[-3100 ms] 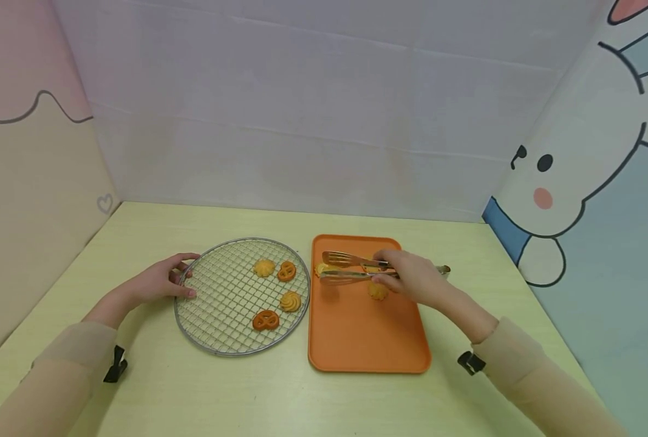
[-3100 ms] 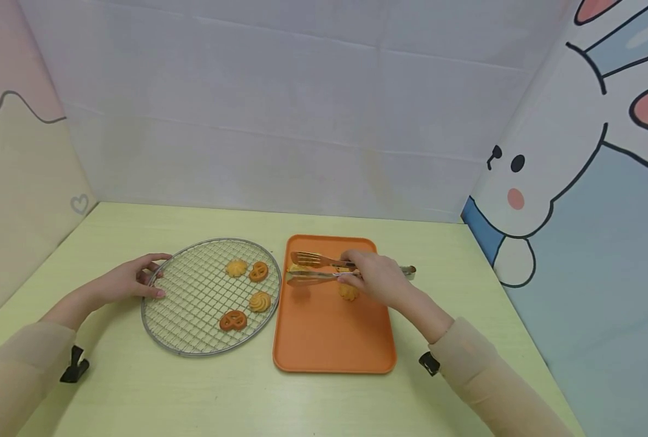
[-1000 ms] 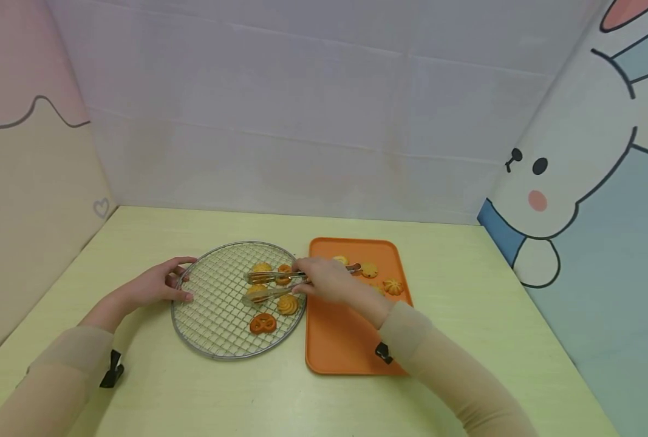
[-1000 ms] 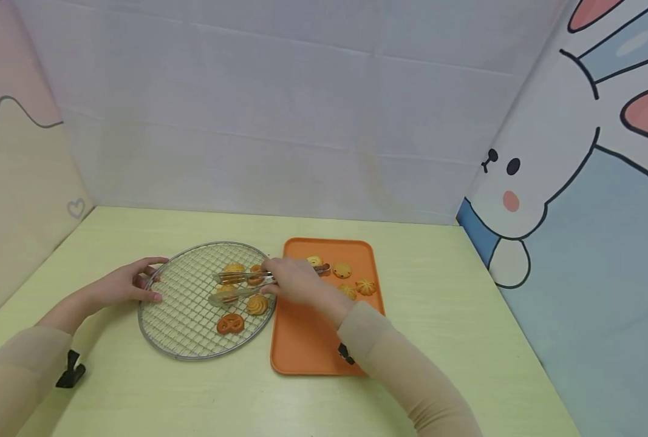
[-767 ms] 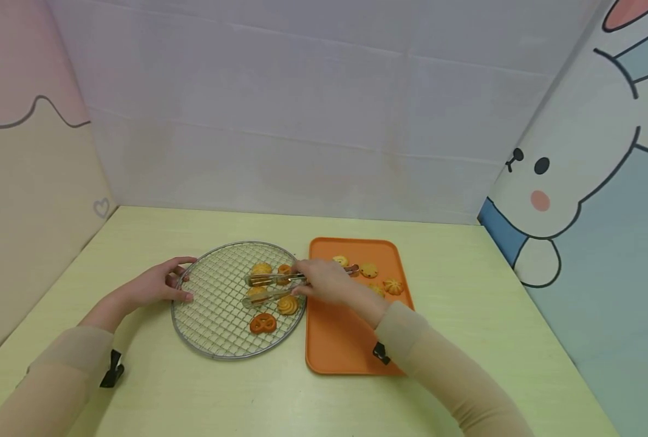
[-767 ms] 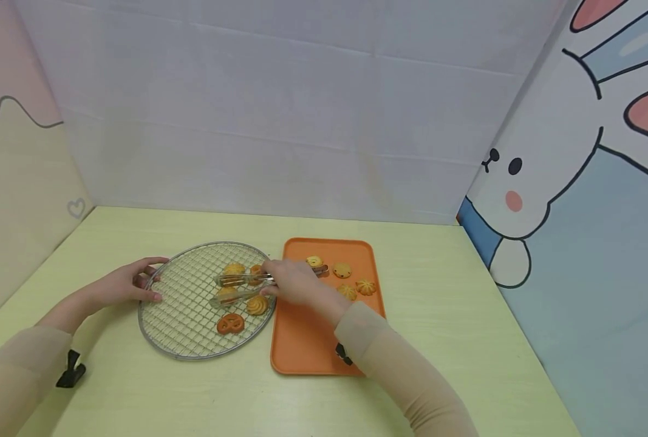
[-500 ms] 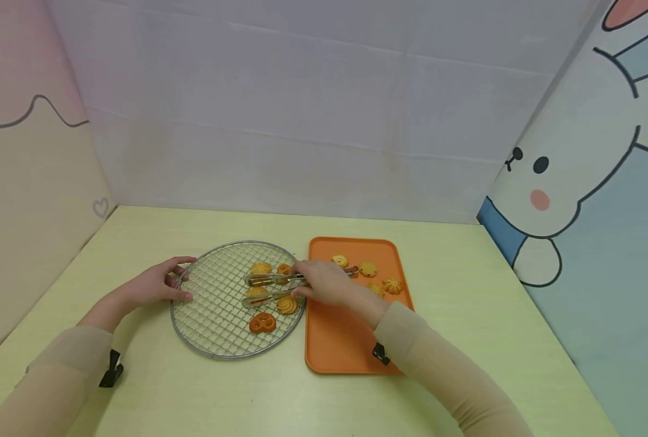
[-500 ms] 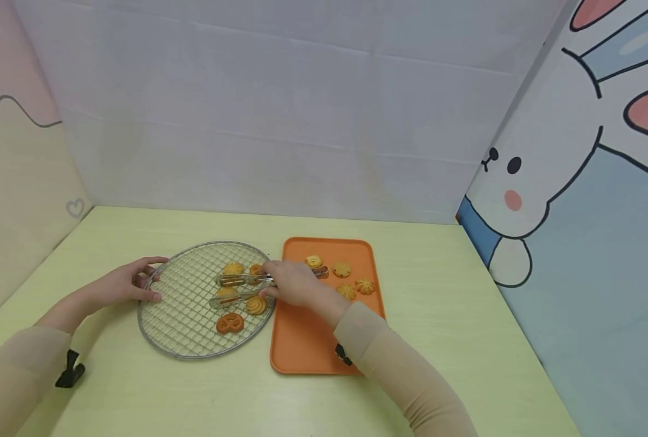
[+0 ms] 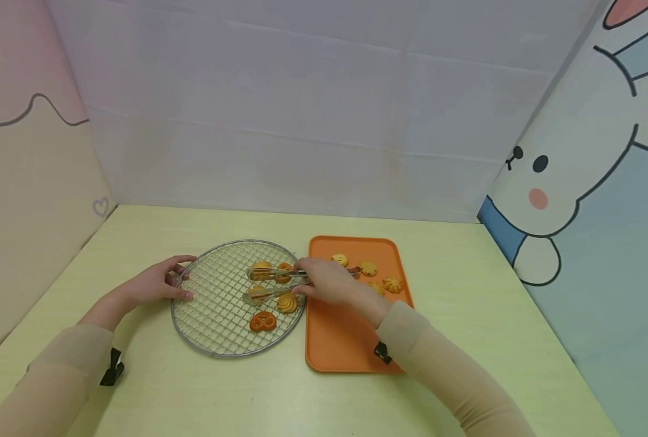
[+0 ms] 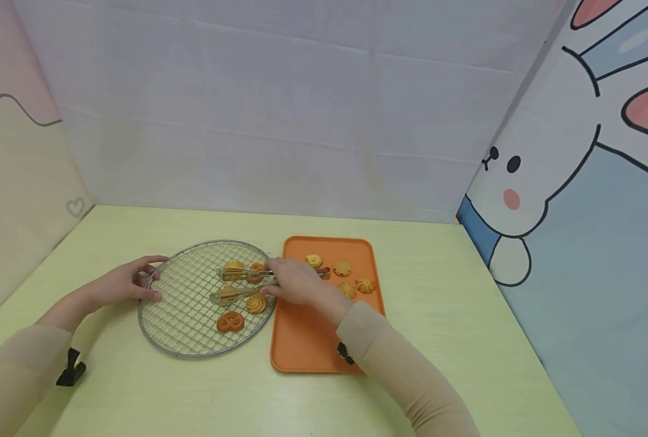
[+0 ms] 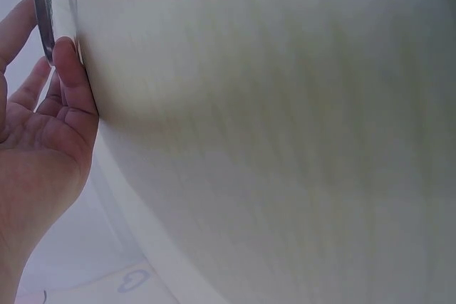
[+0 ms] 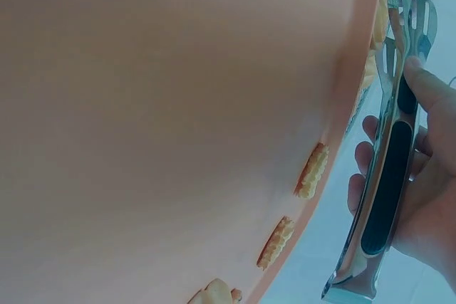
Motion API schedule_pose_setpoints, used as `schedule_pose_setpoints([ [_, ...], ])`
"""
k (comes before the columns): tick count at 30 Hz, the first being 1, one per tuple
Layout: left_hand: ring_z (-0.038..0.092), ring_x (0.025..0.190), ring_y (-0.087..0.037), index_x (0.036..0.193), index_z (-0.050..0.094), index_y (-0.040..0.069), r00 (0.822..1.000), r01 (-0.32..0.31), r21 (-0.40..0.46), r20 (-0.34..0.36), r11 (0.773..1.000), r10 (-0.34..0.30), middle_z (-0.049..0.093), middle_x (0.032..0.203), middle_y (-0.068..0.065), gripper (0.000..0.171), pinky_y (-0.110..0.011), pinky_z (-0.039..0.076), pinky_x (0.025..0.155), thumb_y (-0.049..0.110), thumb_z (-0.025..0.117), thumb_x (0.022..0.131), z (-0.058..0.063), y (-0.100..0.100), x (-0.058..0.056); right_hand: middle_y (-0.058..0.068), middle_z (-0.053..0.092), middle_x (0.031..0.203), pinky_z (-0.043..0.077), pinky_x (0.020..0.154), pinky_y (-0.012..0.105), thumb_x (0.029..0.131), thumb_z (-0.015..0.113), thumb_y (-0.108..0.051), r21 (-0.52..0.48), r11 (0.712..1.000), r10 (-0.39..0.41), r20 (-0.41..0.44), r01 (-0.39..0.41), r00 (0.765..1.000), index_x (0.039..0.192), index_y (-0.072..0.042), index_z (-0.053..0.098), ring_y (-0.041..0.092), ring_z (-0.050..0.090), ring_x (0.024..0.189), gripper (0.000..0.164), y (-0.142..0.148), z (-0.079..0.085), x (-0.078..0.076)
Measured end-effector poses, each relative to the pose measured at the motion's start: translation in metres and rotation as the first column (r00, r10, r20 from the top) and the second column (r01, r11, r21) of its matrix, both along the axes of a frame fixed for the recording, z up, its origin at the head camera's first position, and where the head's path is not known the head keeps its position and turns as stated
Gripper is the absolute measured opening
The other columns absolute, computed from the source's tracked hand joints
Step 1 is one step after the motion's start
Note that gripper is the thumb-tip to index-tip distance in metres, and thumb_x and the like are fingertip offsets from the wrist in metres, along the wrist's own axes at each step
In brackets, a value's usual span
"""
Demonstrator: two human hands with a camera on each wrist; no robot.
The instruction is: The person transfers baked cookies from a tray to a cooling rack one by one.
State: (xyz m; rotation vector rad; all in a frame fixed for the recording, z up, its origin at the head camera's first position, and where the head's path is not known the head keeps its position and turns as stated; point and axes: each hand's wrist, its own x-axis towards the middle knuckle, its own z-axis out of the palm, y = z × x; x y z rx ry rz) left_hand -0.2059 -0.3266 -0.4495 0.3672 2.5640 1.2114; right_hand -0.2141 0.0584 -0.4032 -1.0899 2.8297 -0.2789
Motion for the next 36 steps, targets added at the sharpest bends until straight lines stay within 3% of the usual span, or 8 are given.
schedule_pose_setpoints([
  [8,0.043,0.076,-0.014,0.146,0.027,0.003,1.000,-0.004,0.004,0.006,1.000,0.004,0.044,0.114,-0.017,0.090,-0.024,0.040,0.064,0.026,0.079,0.076,0.000,0.001,0.000,0.002,0.062,0.114,0.048,0.070,0.027,0.089,0.058,-0.047,-0.019,0.999,-0.030,0.042,0.030,0.999,0.128,-0.014,0.052,0.010,0.059,0.084,0.052,0.007,0.009,0.003],
  [15,0.042,0.076,-0.014,0.146,0.027,0.003,1.000,-0.008,0.008,0.011,1.000,0.008,0.044,0.114,-0.017,0.090,-0.024,0.040,0.064,0.026,0.080,0.076,0.000,0.000,0.000,0.002,0.058,0.123,0.049,0.079,0.032,0.090,0.057,-0.048,-0.032,0.998,-0.049,0.064,0.051,0.997,0.130,-0.014,0.050,0.015,0.061,0.098,0.052,0.017,0.024,0.006],
  [25,0.043,0.077,-0.015,0.146,0.026,0.003,1.000,-0.006,-0.002,0.008,1.000,0.006,0.044,0.114,-0.017,0.091,-0.024,0.040,0.064,0.027,0.079,0.076,0.002,0.001,0.002,0.001,0.062,0.113,0.047,0.071,0.030,0.088,0.063,-0.043,-0.103,0.993,-0.058,0.043,0.062,0.997,0.124,-0.017,0.053,0.010,0.058,0.088,0.045,0.040,0.039,0.011],
  [36,0.044,0.077,-0.016,0.146,0.027,0.003,1.000,-0.009,-0.023,0.001,1.000,0.009,0.045,0.114,-0.017,0.091,-0.025,0.040,0.064,0.028,0.079,0.076,0.006,0.003,0.005,-0.004,0.061,0.116,0.049,0.078,0.030,0.088,0.065,-0.039,-0.131,0.989,-0.069,-0.005,0.068,0.998,0.124,-0.016,0.055,0.011,0.061,0.096,0.043,0.070,0.066,0.027],
])
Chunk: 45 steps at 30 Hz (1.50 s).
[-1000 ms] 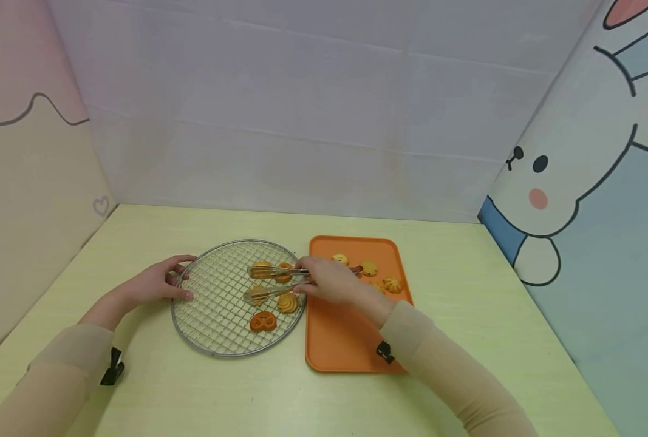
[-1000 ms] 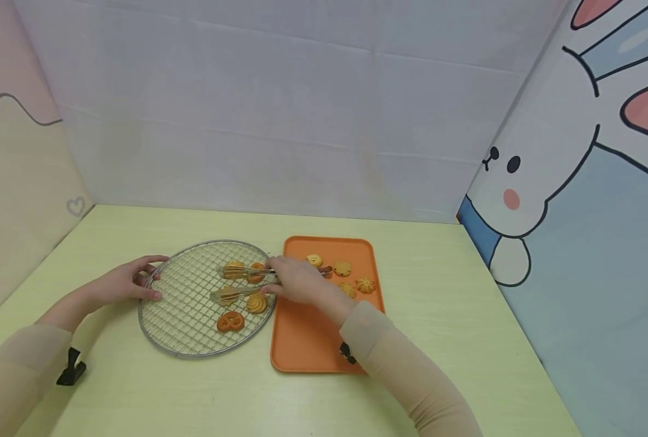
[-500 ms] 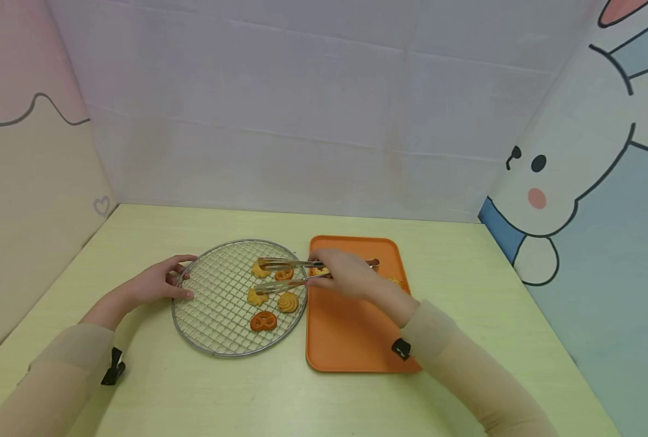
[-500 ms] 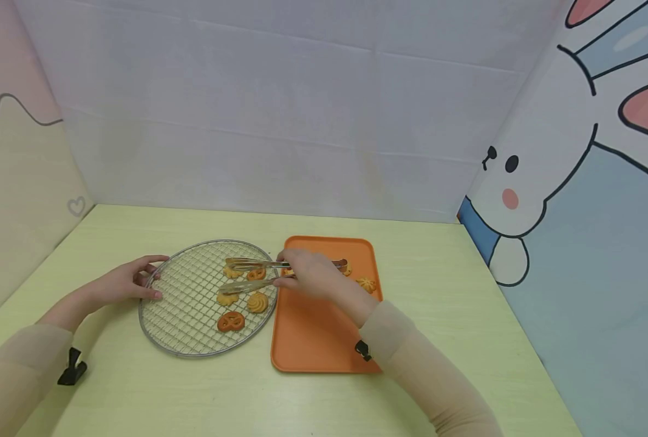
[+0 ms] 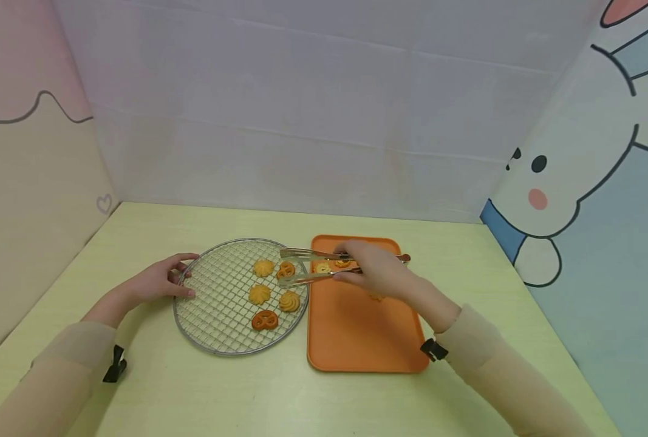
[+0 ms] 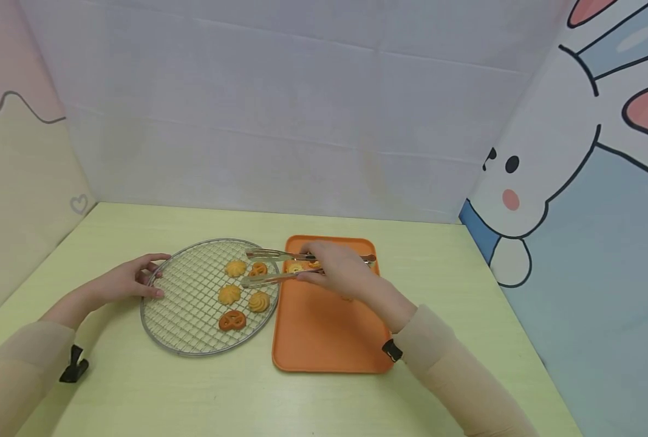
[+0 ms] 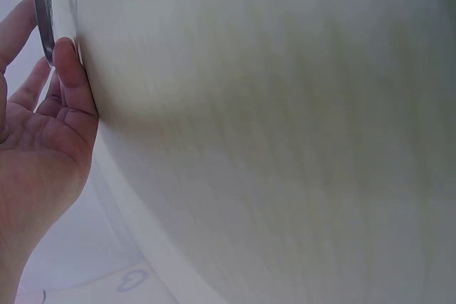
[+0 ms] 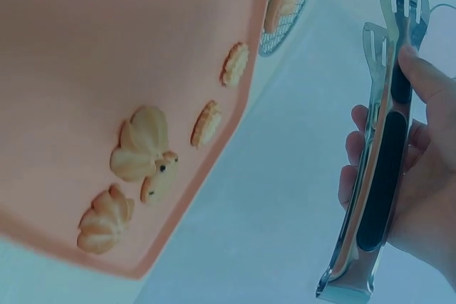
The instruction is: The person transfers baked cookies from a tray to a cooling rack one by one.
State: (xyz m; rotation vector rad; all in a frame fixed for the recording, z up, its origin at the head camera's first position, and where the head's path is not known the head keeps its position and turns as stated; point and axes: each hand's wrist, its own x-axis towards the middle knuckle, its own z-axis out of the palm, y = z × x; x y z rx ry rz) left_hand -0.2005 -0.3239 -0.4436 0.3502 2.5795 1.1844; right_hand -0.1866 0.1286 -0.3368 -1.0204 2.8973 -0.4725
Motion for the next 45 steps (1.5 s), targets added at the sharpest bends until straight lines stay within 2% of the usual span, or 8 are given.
schedule_pose_setpoints([
  [7,0.044,0.077,-0.016,0.146,0.027,0.002,1.000,0.003,0.001,0.005,1.000,-0.003,0.045,0.113,-0.018,0.090,-0.025,0.041,0.065,0.027,0.079,0.076,0.001,0.000,0.000,0.001,0.062,0.114,0.050,0.081,0.034,0.086,0.068,-0.036,-0.014,1.000,0.021,-0.054,-0.022,0.998,0.121,-0.011,0.055,0.016,0.061,0.100,0.044,0.018,0.011,0.010],
  [12,0.044,0.078,-0.016,0.146,0.027,0.003,1.000,0.005,0.003,0.010,1.000,-0.005,0.045,0.113,-0.017,0.090,-0.025,0.041,0.066,0.027,0.079,0.077,0.001,-0.001,0.000,0.002,0.061,0.114,0.049,0.077,0.034,0.086,0.067,-0.037,-0.025,1.000,-0.003,-0.044,0.002,0.999,0.122,-0.010,0.055,0.016,0.061,0.094,0.046,0.034,0.015,0.016],
  [19,0.045,0.080,-0.018,0.145,0.027,0.004,1.000,0.003,-0.007,0.008,1.000,-0.003,0.045,0.114,-0.017,0.090,-0.025,0.041,0.068,0.028,0.079,0.076,0.000,-0.001,0.000,0.003,0.060,0.119,0.050,0.082,0.037,0.087,0.067,-0.037,-0.040,0.998,-0.047,-0.049,0.045,0.998,0.124,-0.013,0.054,0.019,0.061,0.100,0.046,0.055,0.020,0.021],
  [24,0.045,0.080,-0.017,0.145,0.028,0.003,1.000,0.001,-0.008,0.006,1.000,-0.001,0.045,0.114,-0.018,0.090,-0.025,0.041,0.067,0.028,0.079,0.076,0.000,-0.001,0.000,0.004,0.061,0.116,0.051,0.082,0.038,0.086,0.069,-0.034,-0.039,0.996,-0.079,-0.075,0.076,0.994,0.124,-0.011,0.054,0.021,0.061,0.099,0.046,0.069,0.019,0.025],
  [34,0.044,0.079,-0.017,0.145,0.028,0.003,1.000,0.000,-0.004,0.007,1.000,0.000,0.044,0.113,-0.017,0.089,-0.025,0.041,0.067,0.028,0.079,0.076,0.001,0.000,0.000,0.006,0.061,0.116,0.051,0.079,0.040,0.084,0.071,-0.031,-0.038,0.994,-0.110,-0.090,0.107,0.990,0.124,-0.009,0.054,0.022,0.060,0.094,0.048,0.098,0.006,0.027],
  [45,0.044,0.079,-0.017,0.146,0.027,0.004,1.000,-0.003,0.001,0.014,1.000,0.003,0.045,0.113,-0.016,0.090,-0.025,0.040,0.066,0.029,0.079,0.076,0.001,0.000,0.000,0.006,0.062,0.109,0.051,0.074,0.037,0.084,0.071,-0.029,-0.083,0.988,-0.139,-0.115,0.130,0.984,0.122,-0.009,0.056,0.019,0.058,0.088,0.046,0.123,-0.018,0.026],
])
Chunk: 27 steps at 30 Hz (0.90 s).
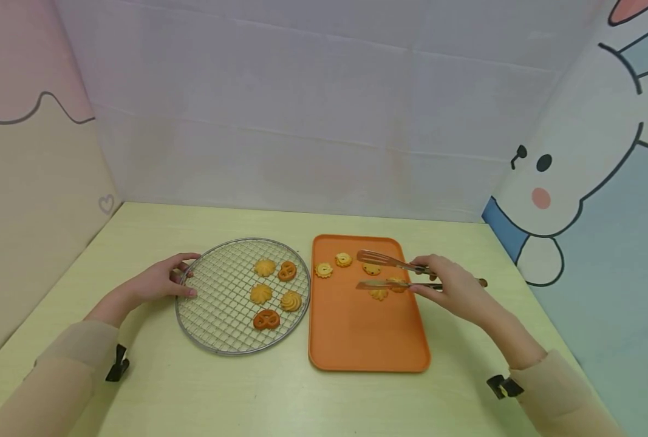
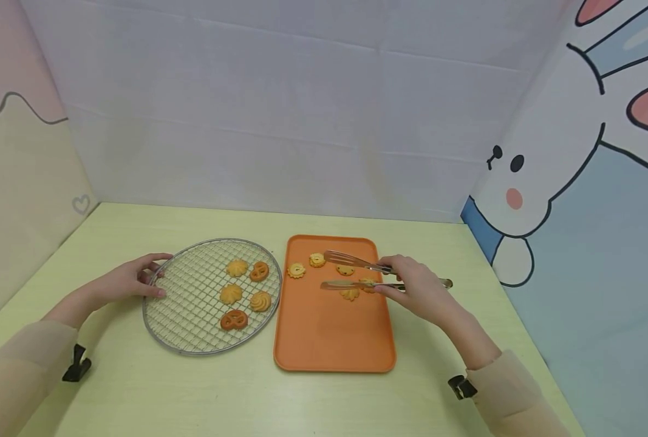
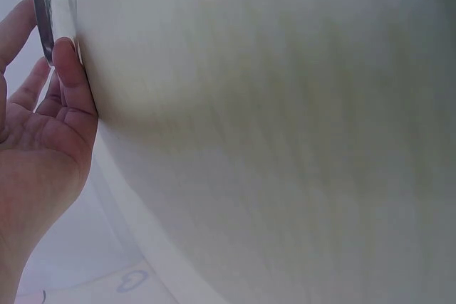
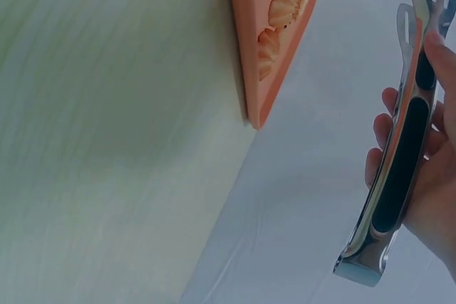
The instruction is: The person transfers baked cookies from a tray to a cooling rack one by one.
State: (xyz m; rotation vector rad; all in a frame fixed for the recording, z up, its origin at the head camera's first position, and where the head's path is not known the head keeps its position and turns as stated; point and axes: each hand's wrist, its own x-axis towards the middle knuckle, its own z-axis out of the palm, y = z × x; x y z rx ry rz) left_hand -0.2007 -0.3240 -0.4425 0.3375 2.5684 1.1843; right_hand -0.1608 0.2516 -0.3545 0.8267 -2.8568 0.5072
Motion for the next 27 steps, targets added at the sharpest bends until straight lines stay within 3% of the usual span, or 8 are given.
schedule_pose_setpoints([
  [10,0.044,0.079,-0.017,0.145,0.027,0.003,1.000,0.004,0.005,0.003,1.000,-0.004,0.045,0.113,-0.017,0.090,-0.025,0.040,0.066,0.028,0.079,0.077,0.002,0.002,0.000,0.009,0.061,0.113,0.051,0.073,0.039,0.085,0.070,-0.029,-0.025,0.995,-0.097,0.022,0.097,0.995,0.123,-0.008,0.055,0.024,0.061,0.089,0.045,0.011,-0.026,0.003],
  [17,0.044,0.078,-0.017,0.145,0.027,0.003,1.000,0.001,0.009,0.004,1.000,-0.001,0.045,0.112,-0.017,0.089,-0.024,0.041,0.066,0.027,0.079,0.077,0.002,0.002,0.001,0.007,0.062,0.111,0.047,0.066,0.032,0.084,0.072,-0.030,-0.024,0.986,-0.167,0.023,0.168,0.986,0.121,-0.009,0.057,0.016,0.055,0.080,0.045,0.013,-0.044,0.005],
  [27,0.044,0.079,-0.017,0.145,0.027,0.003,1.000,0.001,-0.009,0.001,1.000,-0.001,0.045,0.112,-0.017,0.088,-0.025,0.040,0.067,0.027,0.078,0.077,0.003,0.002,0.002,0.009,0.063,0.111,0.050,0.070,0.038,0.085,0.069,-0.038,0.001,0.985,-0.171,0.045,0.171,0.984,0.120,-0.007,0.057,0.021,0.060,0.086,0.048,0.011,-0.051,0.005],
])
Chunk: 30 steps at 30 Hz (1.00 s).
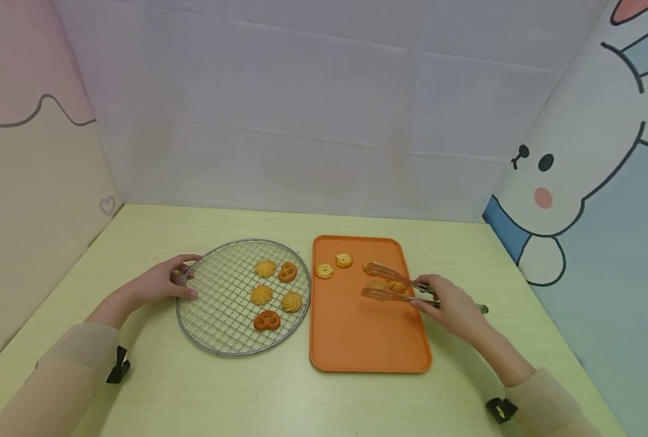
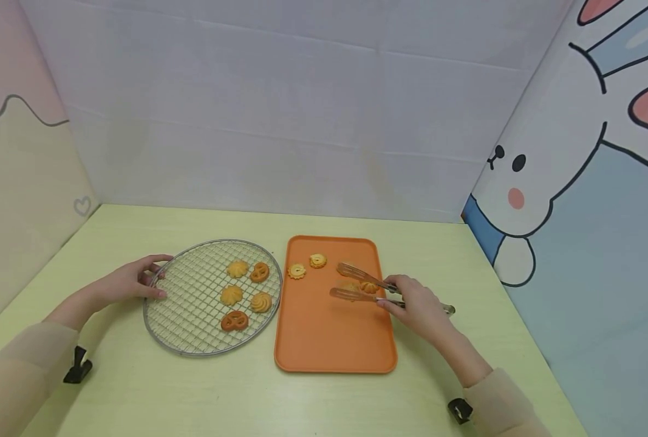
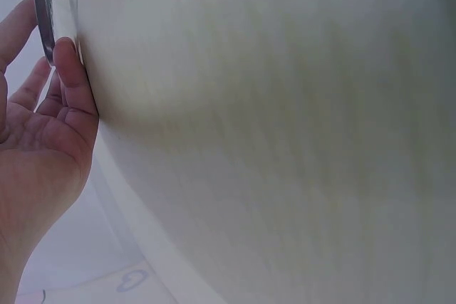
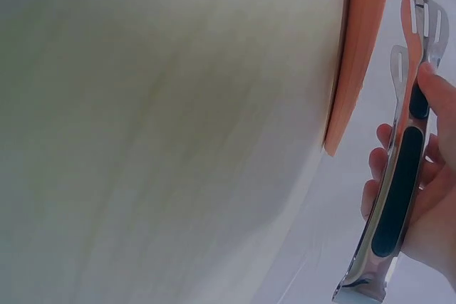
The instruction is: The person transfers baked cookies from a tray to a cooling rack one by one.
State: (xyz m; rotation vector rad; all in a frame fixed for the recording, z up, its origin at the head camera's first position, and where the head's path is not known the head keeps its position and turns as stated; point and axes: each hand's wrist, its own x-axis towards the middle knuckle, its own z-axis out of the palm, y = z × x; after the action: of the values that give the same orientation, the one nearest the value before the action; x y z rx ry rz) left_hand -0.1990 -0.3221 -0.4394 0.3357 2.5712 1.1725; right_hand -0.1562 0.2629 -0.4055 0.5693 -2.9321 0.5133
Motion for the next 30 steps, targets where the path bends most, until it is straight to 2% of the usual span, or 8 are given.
schedule_pose_setpoints([
  [12,0.044,0.078,-0.017,0.145,0.027,0.003,1.000,-0.003,0.001,-0.003,1.000,0.003,0.045,0.113,-0.016,0.089,-0.025,0.040,0.066,0.028,0.078,0.077,-0.0008,-0.0002,0.0000,0.009,0.063,0.112,0.051,0.080,0.045,0.085,0.069,-0.039,0.024,1.000,-0.014,0.050,0.013,0.999,0.118,-0.007,0.058,0.028,0.063,0.100,0.047,-0.0030,-0.0017,-0.0018],
  [23,0.044,0.078,-0.017,0.145,0.028,0.004,1.000,-0.003,-0.003,-0.002,1.000,0.003,0.045,0.113,-0.016,0.089,-0.025,0.039,0.066,0.028,0.079,0.076,0.0002,-0.0004,0.0000,0.010,0.064,0.108,0.051,0.076,0.046,0.084,0.071,-0.035,0.074,0.997,-0.015,-0.004,0.016,1.000,0.115,-0.006,0.059,0.028,0.063,0.096,0.044,-0.0051,-0.0047,-0.0016],
  [30,0.044,0.078,-0.017,0.145,0.028,0.003,1.000,-0.006,-0.001,0.007,1.000,0.006,0.045,0.112,-0.016,0.089,-0.025,0.039,0.066,0.027,0.079,0.076,0.0030,0.0010,0.0010,0.010,0.064,0.106,0.051,0.075,0.045,0.085,0.070,-0.034,0.069,0.998,-0.012,0.009,0.011,1.000,0.113,-0.006,0.059,0.027,0.063,0.095,0.042,-0.0071,-0.0042,-0.0009],
])
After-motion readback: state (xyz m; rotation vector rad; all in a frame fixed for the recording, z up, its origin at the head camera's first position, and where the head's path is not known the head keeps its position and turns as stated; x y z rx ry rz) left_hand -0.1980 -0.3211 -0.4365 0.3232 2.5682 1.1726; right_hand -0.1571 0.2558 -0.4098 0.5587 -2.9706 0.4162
